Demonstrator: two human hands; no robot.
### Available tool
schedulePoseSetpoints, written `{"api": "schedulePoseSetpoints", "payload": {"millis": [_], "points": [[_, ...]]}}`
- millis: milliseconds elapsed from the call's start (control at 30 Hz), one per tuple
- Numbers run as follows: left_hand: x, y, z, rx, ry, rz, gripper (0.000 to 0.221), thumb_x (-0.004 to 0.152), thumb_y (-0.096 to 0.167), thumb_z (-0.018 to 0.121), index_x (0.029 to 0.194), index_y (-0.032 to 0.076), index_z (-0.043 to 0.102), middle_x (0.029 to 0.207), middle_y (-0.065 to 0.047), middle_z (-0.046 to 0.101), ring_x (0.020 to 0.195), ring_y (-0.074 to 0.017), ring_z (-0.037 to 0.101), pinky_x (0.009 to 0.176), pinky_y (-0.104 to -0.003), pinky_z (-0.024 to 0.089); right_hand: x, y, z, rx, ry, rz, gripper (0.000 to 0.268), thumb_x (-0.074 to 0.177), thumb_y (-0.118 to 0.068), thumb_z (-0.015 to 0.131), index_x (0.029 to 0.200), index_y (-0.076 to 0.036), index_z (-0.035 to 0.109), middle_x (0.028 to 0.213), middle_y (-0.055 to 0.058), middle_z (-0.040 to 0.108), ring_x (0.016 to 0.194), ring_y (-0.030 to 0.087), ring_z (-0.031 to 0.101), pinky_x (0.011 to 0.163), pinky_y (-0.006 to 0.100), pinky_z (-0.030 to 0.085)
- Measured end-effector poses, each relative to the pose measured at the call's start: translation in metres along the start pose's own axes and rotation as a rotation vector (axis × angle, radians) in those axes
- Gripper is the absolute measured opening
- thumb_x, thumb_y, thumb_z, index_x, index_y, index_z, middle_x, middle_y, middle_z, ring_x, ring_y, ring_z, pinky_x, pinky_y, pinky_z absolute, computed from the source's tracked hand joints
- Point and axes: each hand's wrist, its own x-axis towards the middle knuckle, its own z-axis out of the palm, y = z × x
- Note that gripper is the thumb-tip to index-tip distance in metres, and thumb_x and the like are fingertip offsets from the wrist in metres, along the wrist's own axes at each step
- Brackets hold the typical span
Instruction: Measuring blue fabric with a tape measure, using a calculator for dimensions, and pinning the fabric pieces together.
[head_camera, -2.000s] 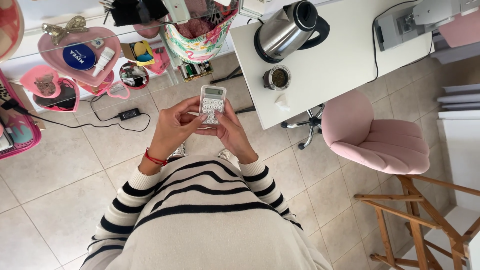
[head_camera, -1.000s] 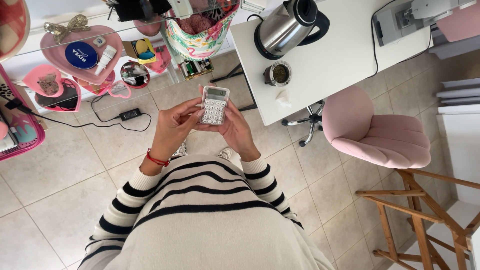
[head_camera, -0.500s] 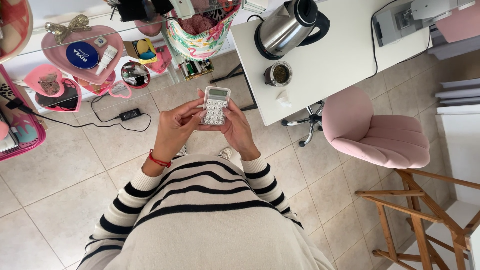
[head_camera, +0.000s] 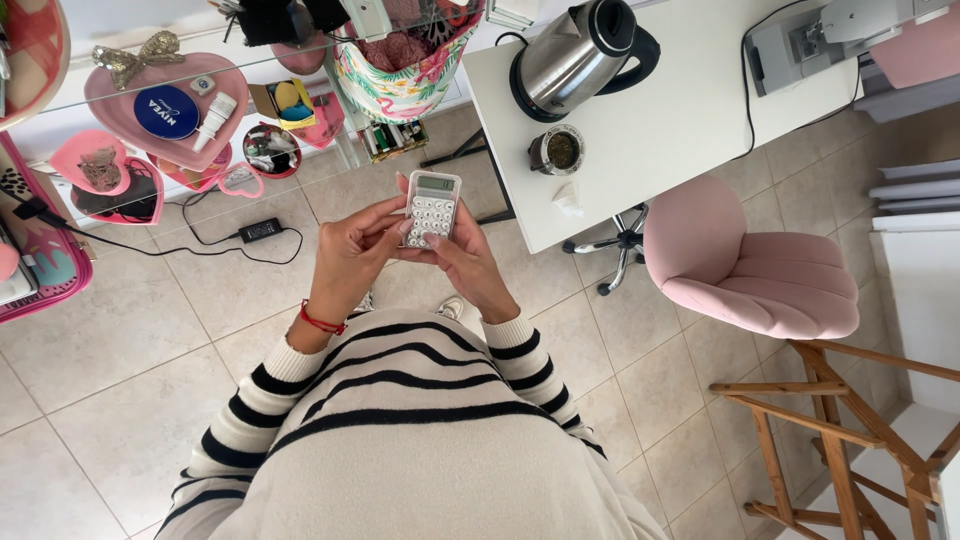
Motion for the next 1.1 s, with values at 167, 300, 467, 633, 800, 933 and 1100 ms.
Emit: {"api": "schedulePoseSetpoints", "payload": {"millis": [167,300,467,633,800,933,1100], "points": [[0.0,0.008,0.002,0.003,0.005,-0.009,0.034,0.107,-0.003,0.066,0.141,-0.003,0.07,0.114,-0.027,0.08,0.092,-0.018,0.073,0.081,-0.043,0.072,0.001,0.003,-0.003,-0.019,0.007,0.01,0.059,0.111,-0.004,0.056,0.164,-0.006,0.031,0.172,0.021,0.044,0.135,0.037,0.068,0.104,0.059,0.063],[0.0,0.003,0.001,0.014,0.01,-0.002,0.033,0.107,-0.003,0.066,0.14,-0.003,0.07,0.113,-0.027,0.08,0.091,-0.0189,0.074,0.08,-0.043,0.072,0.001,0.001,0.0,-0.016,0.018,0.011,0.057,0.111,-0.003,0.056,0.163,-0.006,0.032,0.171,0.021,0.045,0.134,0.037,0.069,0.102,0.057,0.065],[0.0,0.01,0.006,0.009,0.01,-0.006,0.034,0.106,-0.002,0.068,0.14,-0.003,0.07,0.112,-0.026,0.08,0.089,-0.0193,0.075,0.08,-0.043,0.072,0.0,-0.01,0.01,0.026,0.001,0.005,0.062,0.108,-0.004,0.059,0.163,-0.005,0.032,0.171,0.022,0.045,0.135,0.037,0.069,0.104,0.058,0.063],[-0.001,0.008,0.005,0.006,0.015,-0.01,0.034,0.107,-0.003,0.067,0.14,-0.003,0.07,0.113,-0.027,0.08,0.091,-0.0182,0.074,0.081,-0.043,0.072,0.001,-0.009,0.01,0.03,0.011,-0.004,0.063,0.107,-0.002,0.06,0.163,-0.004,0.032,0.17,0.023,0.046,0.134,0.038,0.069,0.103,0.057,0.064],[-0.002,0.01,0.007,0.015,0.022,-0.005,0.034,0.106,-0.003,0.068,0.14,-0.003,0.07,0.112,-0.026,0.08,0.091,-0.0184,0.074,0.08,-0.043,0.072,0.0,-0.002,0.004,0.042,0.01,-0.009,0.065,0.106,-0.001,0.06,0.164,-0.004,0.031,0.171,0.025,0.043,0.134,0.04,0.068,0.102,0.057,0.064],[-0.002,0.012,0.007,0.029,0.026,-0.004,0.033,0.106,-0.002,0.068,0.139,-0.002,0.071,0.112,-0.025,0.081,0.091,-0.0162,0.072,0.08,-0.041,0.071,0.0,-0.002,0.005,0.027,0.019,-0.006,0.063,0.107,-0.003,0.061,0.163,-0.004,0.032,0.169,0.023,0.048,0.133,0.037,0.07,0.102,0.056,0.066],[-0.002,0.009,0.006,0.02,0.026,-0.002,0.033,0.106,-0.003,0.068,0.139,-0.003,0.071,0.112,-0.026,0.08,0.091,-0.0178,0.074,0.08,-0.043,0.072,0.0,-0.003,0.005,0.027,0.008,-0.013,0.063,0.107,-0.003,0.061,0.163,-0.005,0.032,0.169,0.023,0.048,0.133,0.037,0.069,0.102,0.057,0.065]]}}
